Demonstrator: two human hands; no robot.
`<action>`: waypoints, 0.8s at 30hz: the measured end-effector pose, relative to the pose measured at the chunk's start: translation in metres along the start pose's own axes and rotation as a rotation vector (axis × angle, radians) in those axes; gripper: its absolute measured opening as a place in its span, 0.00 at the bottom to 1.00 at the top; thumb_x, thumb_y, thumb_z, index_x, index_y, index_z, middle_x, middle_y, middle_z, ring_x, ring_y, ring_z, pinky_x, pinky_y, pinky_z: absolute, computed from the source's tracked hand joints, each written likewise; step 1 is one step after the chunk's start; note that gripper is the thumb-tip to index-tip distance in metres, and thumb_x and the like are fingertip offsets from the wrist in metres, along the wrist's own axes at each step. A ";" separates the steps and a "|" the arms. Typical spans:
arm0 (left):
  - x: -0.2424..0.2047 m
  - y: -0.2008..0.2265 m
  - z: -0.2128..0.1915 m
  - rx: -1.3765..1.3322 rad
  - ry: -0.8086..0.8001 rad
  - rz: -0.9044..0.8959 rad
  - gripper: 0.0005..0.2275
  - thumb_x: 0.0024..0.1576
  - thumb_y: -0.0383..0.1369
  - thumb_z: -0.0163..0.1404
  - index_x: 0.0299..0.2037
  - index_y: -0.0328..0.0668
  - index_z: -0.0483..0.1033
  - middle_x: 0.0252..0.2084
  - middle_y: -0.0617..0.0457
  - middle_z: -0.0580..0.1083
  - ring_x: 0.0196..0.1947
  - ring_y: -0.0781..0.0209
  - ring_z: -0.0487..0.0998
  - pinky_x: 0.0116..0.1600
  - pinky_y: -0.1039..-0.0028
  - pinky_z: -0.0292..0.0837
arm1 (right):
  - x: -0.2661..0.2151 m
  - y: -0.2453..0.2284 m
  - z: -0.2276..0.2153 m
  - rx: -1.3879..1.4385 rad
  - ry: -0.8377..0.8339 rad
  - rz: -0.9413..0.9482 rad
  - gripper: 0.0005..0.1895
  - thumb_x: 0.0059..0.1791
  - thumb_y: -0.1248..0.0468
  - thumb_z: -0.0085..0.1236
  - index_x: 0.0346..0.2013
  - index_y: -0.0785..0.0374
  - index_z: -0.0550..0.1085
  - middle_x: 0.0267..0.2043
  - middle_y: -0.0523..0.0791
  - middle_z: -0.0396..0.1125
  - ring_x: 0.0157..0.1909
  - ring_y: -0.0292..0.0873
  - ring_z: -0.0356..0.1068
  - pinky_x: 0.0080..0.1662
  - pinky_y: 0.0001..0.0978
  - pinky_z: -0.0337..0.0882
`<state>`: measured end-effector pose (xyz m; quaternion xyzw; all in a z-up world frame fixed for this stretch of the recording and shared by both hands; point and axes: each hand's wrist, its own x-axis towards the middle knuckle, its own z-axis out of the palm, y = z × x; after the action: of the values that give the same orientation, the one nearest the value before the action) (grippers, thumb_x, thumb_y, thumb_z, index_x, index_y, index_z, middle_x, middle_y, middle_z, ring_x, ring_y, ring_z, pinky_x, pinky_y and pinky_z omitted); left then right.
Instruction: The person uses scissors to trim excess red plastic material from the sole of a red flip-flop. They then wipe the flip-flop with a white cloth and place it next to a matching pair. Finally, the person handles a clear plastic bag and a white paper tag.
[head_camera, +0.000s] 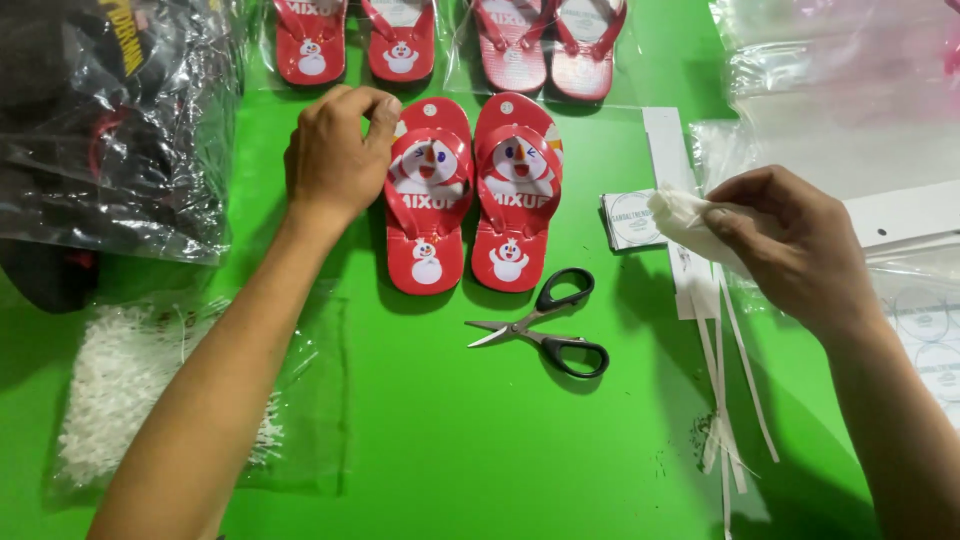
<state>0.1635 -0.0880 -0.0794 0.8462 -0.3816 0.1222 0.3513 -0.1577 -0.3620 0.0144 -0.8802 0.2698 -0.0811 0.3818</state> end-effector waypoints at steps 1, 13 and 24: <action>-0.003 0.010 -0.007 -0.002 -0.005 0.002 0.11 0.69 0.36 0.49 0.41 0.40 0.81 0.39 0.45 0.79 0.34 0.51 0.79 0.29 0.65 0.76 | 0.002 0.003 0.001 0.001 0.001 0.005 0.12 0.52 0.68 0.57 0.50 0.69 0.73 0.49 0.52 0.73 0.47 0.48 0.73 0.45 0.34 0.74; -0.096 0.100 -0.127 -0.014 0.078 0.229 0.11 0.68 0.32 0.45 0.51 0.35 0.79 0.48 0.45 0.76 0.47 0.51 0.79 0.46 0.64 0.76 | 0.010 0.033 0.012 -0.430 -0.013 -0.335 0.14 0.51 0.68 0.62 0.52 0.65 0.79 0.51 0.52 0.76 0.32 0.51 0.76 0.36 0.40 0.80; -0.153 -0.006 -0.196 0.453 0.448 -0.066 0.04 0.69 0.29 0.55 0.46 0.35 0.79 0.42 0.48 0.74 0.38 0.56 0.74 0.40 0.66 0.68 | -0.004 0.013 0.034 -0.383 0.108 -0.688 0.09 0.53 0.73 0.62 0.49 0.70 0.79 0.55 0.55 0.75 0.57 0.53 0.76 0.66 0.49 0.71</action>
<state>0.0757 0.1350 -0.0135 0.8668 -0.2305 0.3757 0.2332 -0.1543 -0.3463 -0.0182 -0.9690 -0.0108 -0.1986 0.1466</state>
